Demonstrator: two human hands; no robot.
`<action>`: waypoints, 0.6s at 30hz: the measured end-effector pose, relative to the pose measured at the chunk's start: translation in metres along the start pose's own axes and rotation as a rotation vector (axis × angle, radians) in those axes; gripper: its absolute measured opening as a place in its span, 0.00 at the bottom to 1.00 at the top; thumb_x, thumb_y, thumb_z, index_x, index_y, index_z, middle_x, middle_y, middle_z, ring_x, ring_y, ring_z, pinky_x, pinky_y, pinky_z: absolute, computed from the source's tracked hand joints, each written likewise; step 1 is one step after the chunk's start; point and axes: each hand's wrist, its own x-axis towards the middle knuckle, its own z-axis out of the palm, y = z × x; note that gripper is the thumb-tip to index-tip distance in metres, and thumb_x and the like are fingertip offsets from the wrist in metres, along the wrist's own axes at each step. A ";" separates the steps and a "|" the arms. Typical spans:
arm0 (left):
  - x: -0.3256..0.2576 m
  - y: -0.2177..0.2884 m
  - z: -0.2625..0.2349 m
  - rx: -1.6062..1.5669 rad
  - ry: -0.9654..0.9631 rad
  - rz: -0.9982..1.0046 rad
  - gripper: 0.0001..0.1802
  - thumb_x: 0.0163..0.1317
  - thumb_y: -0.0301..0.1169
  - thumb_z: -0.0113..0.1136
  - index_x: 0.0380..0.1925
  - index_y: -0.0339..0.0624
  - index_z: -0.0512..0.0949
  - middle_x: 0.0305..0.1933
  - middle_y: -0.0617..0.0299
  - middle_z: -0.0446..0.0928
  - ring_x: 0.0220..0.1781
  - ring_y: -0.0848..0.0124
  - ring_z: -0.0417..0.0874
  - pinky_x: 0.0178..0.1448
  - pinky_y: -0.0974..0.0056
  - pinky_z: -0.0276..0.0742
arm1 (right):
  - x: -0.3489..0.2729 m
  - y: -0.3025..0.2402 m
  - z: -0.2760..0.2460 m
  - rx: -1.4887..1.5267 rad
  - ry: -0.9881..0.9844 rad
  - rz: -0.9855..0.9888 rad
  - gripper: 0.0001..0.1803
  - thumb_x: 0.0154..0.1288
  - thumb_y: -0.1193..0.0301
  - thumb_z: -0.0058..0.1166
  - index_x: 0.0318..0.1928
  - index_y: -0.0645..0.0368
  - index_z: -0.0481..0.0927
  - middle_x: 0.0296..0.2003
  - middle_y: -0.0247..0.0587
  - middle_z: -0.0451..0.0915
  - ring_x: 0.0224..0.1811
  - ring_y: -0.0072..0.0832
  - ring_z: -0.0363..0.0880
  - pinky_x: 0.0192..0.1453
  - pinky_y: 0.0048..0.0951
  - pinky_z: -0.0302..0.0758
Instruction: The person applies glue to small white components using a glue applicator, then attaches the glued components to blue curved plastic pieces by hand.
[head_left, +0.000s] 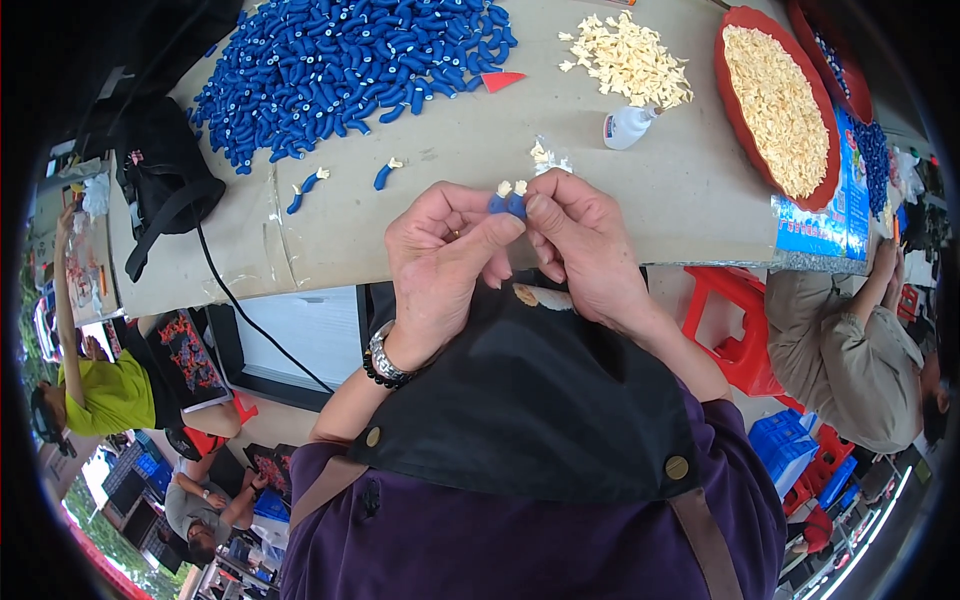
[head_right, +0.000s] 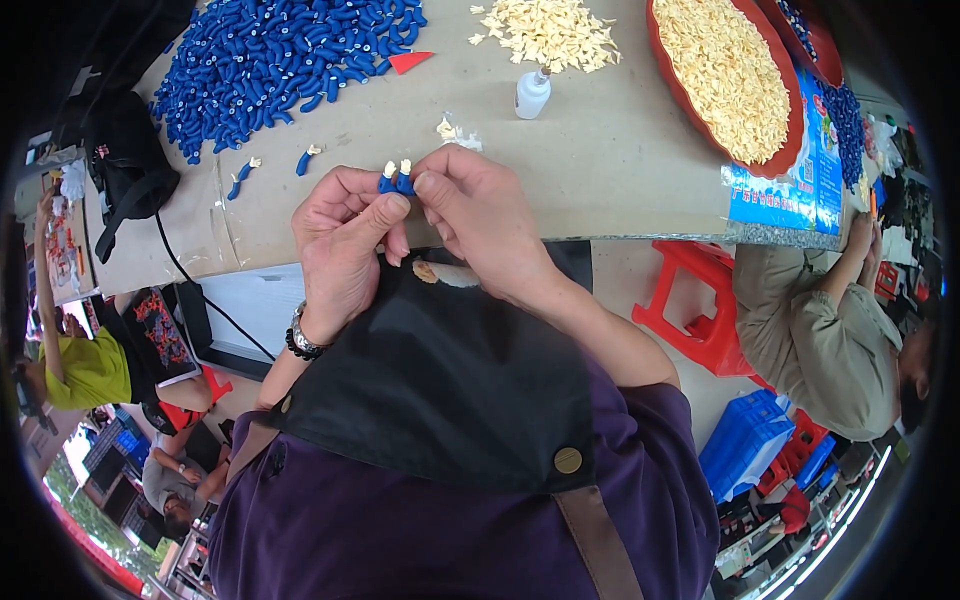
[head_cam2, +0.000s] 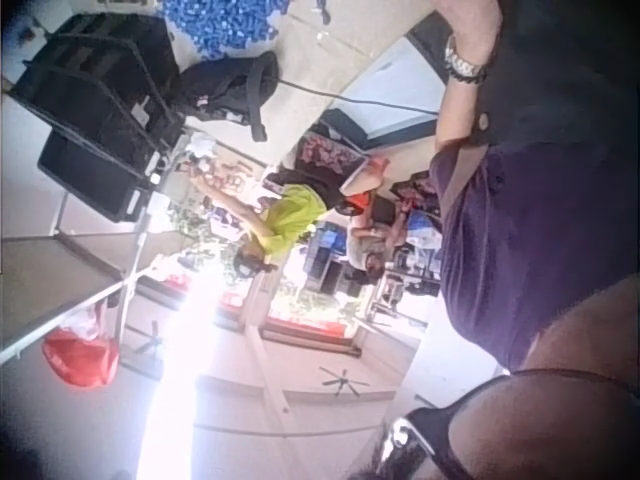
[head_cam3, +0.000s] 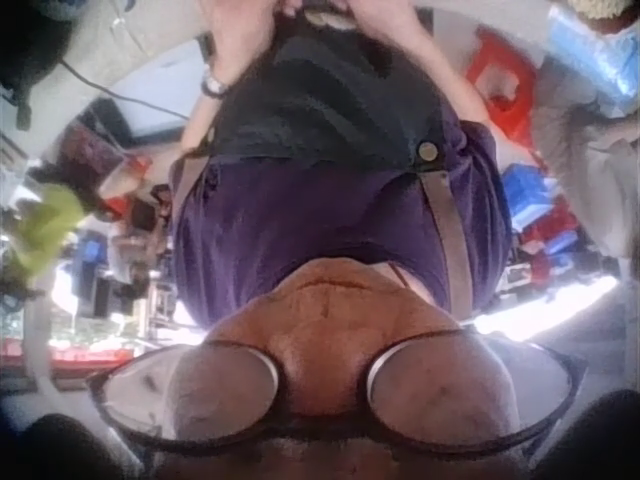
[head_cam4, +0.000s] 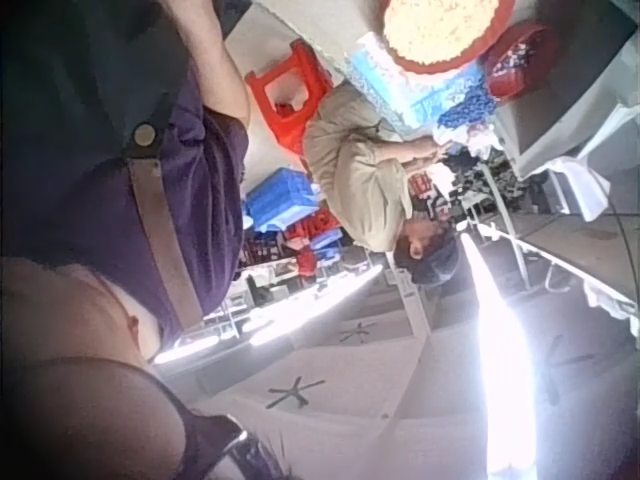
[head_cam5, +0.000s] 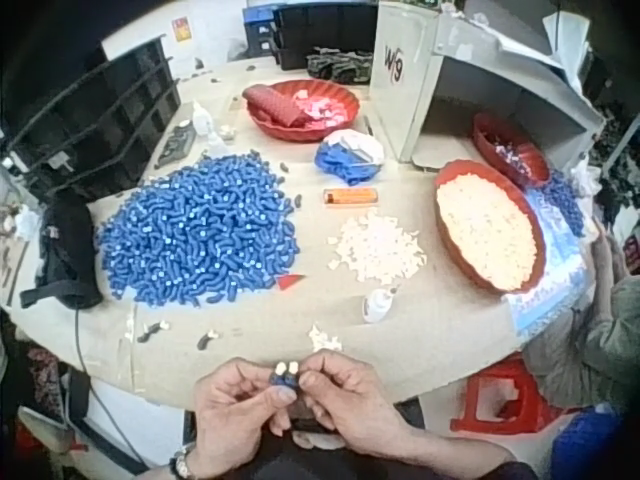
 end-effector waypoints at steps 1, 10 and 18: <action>0.000 -0.001 0.000 0.000 0.000 0.000 0.06 0.57 0.21 0.63 0.34 0.32 0.75 0.23 0.60 0.79 0.17 0.81 0.74 0.20 0.77 0.67 | 0.000 0.000 0.000 0.000 0.000 0.000 0.06 0.69 0.72 0.47 0.37 0.61 0.74 0.23 0.28 0.68 0.19 0.10 0.60 0.17 0.14 0.54; -0.001 -0.001 -0.003 -0.014 0.010 0.010 0.06 0.57 0.21 0.63 0.33 0.32 0.75 0.21 0.61 0.77 0.16 0.81 0.74 0.19 0.77 0.67 | 0.011 -0.002 -0.013 -0.820 0.268 -0.626 0.05 0.61 0.74 0.55 0.36 0.61 0.75 0.22 0.38 0.73 0.19 0.29 0.73 0.21 0.29 0.70; -0.003 0.006 -0.001 -0.031 -0.024 -0.065 0.06 0.60 0.23 0.61 0.34 0.33 0.74 0.22 0.61 0.77 0.17 0.79 0.76 0.19 0.76 0.68 | 0.007 -0.009 -0.009 -1.128 0.307 -0.838 0.07 0.54 0.75 0.59 0.35 0.58 0.78 0.32 0.38 0.76 0.24 0.36 0.78 0.28 0.31 0.76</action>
